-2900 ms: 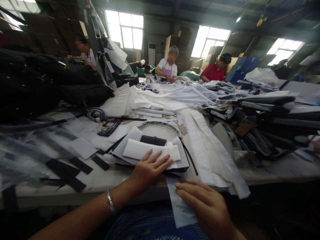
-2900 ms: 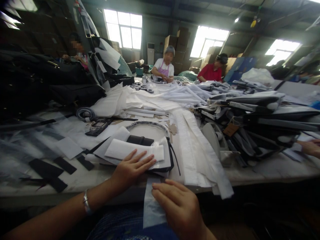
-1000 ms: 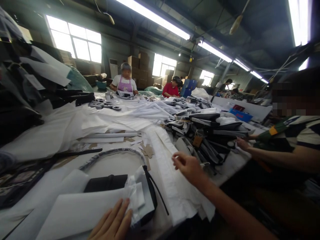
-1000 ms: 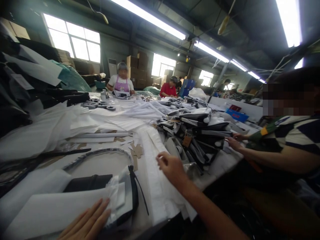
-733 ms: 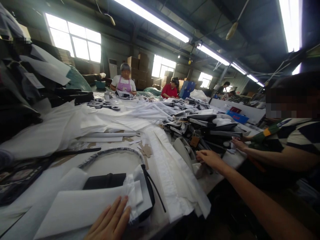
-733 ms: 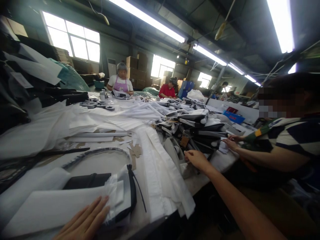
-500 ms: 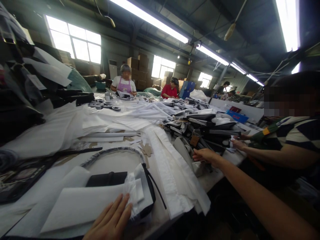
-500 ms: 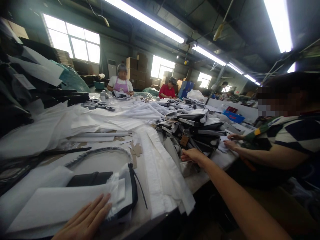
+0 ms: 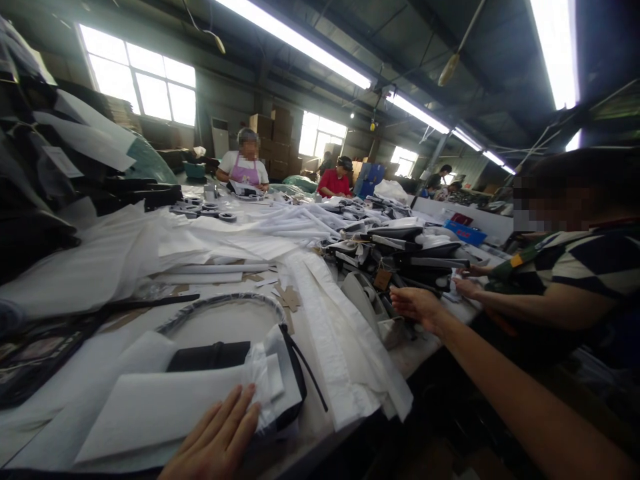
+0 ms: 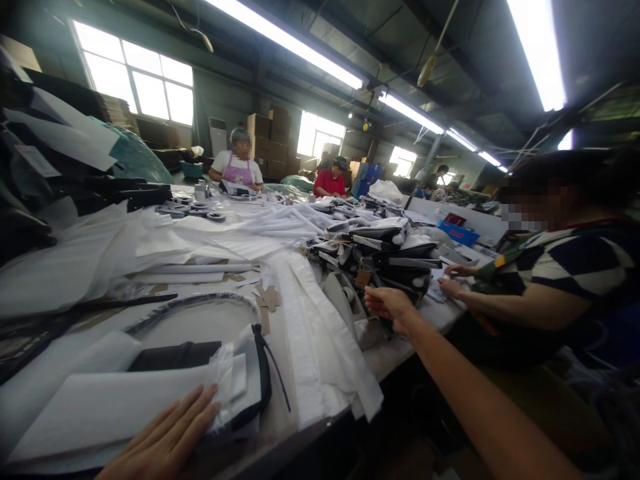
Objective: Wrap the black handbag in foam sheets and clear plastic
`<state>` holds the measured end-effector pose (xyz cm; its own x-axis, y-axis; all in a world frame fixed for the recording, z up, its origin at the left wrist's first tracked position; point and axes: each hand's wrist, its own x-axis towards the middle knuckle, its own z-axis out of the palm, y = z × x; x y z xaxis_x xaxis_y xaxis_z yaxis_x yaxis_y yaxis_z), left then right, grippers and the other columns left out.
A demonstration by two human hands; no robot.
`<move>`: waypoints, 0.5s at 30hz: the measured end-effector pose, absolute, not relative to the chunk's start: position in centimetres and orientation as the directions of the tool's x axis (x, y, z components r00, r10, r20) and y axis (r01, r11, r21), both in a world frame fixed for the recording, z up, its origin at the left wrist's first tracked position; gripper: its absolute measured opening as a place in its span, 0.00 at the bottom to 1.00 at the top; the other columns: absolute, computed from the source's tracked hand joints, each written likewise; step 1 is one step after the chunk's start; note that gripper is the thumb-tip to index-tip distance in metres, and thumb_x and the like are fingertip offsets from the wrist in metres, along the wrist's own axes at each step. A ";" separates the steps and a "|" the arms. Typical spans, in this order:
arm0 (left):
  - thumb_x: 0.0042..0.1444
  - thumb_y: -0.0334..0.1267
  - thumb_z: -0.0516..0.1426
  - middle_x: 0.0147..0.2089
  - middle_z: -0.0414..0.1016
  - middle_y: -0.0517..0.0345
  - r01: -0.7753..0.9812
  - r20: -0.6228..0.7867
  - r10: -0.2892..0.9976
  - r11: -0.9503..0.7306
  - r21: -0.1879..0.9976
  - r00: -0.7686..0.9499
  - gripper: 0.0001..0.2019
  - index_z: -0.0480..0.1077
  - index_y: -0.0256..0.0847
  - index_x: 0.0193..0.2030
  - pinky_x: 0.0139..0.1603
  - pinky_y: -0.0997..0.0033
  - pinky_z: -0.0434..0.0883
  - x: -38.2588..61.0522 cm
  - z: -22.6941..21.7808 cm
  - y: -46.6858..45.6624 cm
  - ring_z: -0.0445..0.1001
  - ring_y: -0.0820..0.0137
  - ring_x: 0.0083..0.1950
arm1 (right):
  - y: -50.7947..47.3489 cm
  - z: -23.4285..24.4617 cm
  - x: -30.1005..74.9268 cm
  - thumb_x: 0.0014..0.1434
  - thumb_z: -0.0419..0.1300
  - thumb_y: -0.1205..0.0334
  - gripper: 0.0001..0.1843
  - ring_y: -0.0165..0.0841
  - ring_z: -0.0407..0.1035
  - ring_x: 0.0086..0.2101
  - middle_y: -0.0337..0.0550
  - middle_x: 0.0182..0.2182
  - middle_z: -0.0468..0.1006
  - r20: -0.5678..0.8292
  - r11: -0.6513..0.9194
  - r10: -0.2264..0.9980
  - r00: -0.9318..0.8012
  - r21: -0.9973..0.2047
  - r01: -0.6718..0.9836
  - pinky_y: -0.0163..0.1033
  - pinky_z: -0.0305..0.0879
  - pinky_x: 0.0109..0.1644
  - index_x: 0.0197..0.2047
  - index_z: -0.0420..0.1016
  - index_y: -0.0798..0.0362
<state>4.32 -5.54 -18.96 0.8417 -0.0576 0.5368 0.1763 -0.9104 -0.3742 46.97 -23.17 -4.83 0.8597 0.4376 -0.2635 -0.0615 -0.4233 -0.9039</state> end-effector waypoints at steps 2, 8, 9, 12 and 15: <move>0.50 0.25 0.51 0.62 0.74 0.54 0.175 0.528 -0.068 -0.901 -0.398 0.846 0.29 0.69 0.42 0.60 0.52 0.71 0.76 4.3 -18.9 -5.5 0.76 0.66 0.59 | -24.4 -4.1 46.3 0.62 0.65 0.57 0.10 0.29 0.75 0.31 0.43 0.36 0.80 -0.236 -0.381 0.429 0.872 -0.922 -0.062 0.35 0.74 0.35 0.40 0.77 0.57; 0.52 0.26 0.50 0.62 0.74 0.54 0.170 0.533 -0.071 -0.905 -0.390 0.843 0.28 0.69 0.42 0.60 0.51 0.72 0.77 4.3 -19.0 -5.5 0.77 0.66 0.58 | -28.0 -6.0 43.7 0.50 0.71 0.59 0.09 0.25 0.69 0.21 0.45 0.32 0.82 -0.270 -0.372 0.405 0.874 -0.921 -0.112 0.29 0.69 0.23 0.31 0.80 0.55; 0.51 0.26 0.50 0.62 0.74 0.54 0.170 0.537 -0.067 -0.910 -0.379 0.841 0.28 0.69 0.42 0.60 0.52 0.73 0.76 4.3 -19.1 -5.5 0.77 0.66 0.58 | -28.3 -6.7 43.4 0.49 0.72 0.59 0.08 0.24 0.68 0.21 0.45 0.32 0.82 -0.266 -0.363 0.398 0.878 -0.925 -0.116 0.28 0.68 0.23 0.30 0.80 0.54; 0.50 0.25 0.50 0.63 0.73 0.55 0.175 0.532 -0.034 -0.925 -0.337 0.846 0.30 0.68 0.43 0.61 0.53 0.73 0.75 4.3 -19.2 -5.5 0.76 0.67 0.59 | -28.9 -8.6 42.9 0.48 0.71 0.59 0.08 0.24 0.67 0.21 0.43 0.31 0.81 -0.240 -0.315 0.383 0.892 -0.942 -0.118 0.28 0.68 0.23 0.30 0.80 0.52; 0.51 0.27 0.51 0.64 0.71 0.55 0.170 0.515 -0.028 -0.927 -0.334 0.857 0.30 0.67 0.43 0.62 0.53 0.73 0.76 4.1 -19.2 -5.4 0.75 0.66 0.60 | -29.3 -9.9 42.8 0.48 0.71 0.59 0.07 0.24 0.65 0.20 0.41 0.31 0.81 -0.213 -0.266 0.367 0.906 -0.957 -0.117 0.28 0.68 0.23 0.29 0.80 0.51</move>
